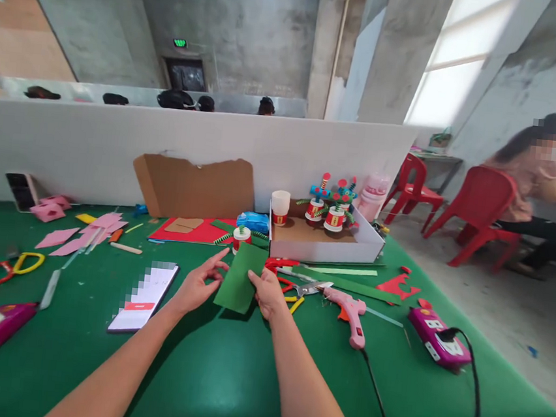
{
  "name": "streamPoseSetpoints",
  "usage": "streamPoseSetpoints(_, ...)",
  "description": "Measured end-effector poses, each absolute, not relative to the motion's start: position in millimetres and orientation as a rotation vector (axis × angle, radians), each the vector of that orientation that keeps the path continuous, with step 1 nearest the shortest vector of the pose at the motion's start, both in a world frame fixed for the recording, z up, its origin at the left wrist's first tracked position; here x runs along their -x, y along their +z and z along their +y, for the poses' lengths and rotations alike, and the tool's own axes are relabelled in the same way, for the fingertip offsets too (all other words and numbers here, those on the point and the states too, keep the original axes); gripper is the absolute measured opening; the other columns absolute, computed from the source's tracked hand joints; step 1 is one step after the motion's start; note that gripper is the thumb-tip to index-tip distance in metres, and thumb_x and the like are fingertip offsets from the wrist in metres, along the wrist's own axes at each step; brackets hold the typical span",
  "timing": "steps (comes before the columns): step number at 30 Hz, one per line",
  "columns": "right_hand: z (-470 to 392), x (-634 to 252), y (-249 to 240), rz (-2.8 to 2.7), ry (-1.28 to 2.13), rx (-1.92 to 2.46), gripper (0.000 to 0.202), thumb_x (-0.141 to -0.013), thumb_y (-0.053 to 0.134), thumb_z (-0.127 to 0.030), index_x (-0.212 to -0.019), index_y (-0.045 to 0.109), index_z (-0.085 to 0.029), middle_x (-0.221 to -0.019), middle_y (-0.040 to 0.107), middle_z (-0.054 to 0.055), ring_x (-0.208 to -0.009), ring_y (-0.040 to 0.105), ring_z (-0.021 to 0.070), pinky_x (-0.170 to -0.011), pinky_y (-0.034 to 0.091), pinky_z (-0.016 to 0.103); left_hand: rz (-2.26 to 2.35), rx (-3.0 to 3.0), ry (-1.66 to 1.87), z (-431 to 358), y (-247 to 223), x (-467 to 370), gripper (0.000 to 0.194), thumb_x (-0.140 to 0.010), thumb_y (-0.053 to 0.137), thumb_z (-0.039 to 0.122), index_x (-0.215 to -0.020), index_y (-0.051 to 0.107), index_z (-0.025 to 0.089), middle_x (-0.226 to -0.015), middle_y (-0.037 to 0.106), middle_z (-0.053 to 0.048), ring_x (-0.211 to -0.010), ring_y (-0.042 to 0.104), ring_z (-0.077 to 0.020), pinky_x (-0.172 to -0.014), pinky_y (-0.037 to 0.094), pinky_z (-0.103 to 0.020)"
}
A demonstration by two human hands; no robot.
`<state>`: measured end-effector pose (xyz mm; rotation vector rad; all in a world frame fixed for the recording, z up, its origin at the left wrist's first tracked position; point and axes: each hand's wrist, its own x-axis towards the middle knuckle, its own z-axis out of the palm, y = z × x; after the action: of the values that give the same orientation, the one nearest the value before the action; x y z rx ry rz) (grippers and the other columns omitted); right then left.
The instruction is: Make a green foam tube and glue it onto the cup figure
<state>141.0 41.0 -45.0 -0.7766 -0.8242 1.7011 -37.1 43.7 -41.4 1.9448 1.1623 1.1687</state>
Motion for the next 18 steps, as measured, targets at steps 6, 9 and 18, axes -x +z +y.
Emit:
streamPoseSetpoints(6,45.7,-139.8,-53.4,-0.779,1.552,0.859,0.036,-0.057,0.076,-0.036,-0.088,0.066,-0.019,-0.081,0.074,0.003,-0.077,0.068,0.023,-0.067,0.054,0.035,0.934,-1.721,1.089,36.1,-25.5,44.7,0.021,-0.069,0.046,0.017,-0.05,0.054,0.016,-0.06,0.059,-0.002,-0.057,0.055,-0.0119,-0.061,0.044,-0.025)
streamPoseSetpoints(9,46.2,-139.8,-53.5,-0.795,1.547,0.875,0.036,-0.058,0.075,-0.036,-0.089,0.066,-0.02,-0.08,0.074,0.003,-0.075,0.068,0.0226,-0.067,0.053,0.035,1.087,-1.472,1.136,37.4,-22.4,43.9,0.023,-0.078,0.046,0.034,-0.07,0.057,0.016,-0.06,0.058,0.001,-0.049,0.05,-0.0101,-0.053,0.041,-0.023)
streamPoseSetpoints(18,54.5,-146.7,-53.7,-0.767,1.296,0.911,0.03,-0.058,0.072,-0.038,-0.082,0.065,-0.02,-0.085,0.074,0.003,-0.085,0.067,0.025,-0.076,0.053,0.039,1.058,-1.654,0.815,34.6,-30.8,38.6,0.038,-0.08,0.05,0.044,-0.055,0.049,0.017,-0.049,0.047,0.004,-0.048,0.044,-0.009,-0.052,0.038,-0.022)
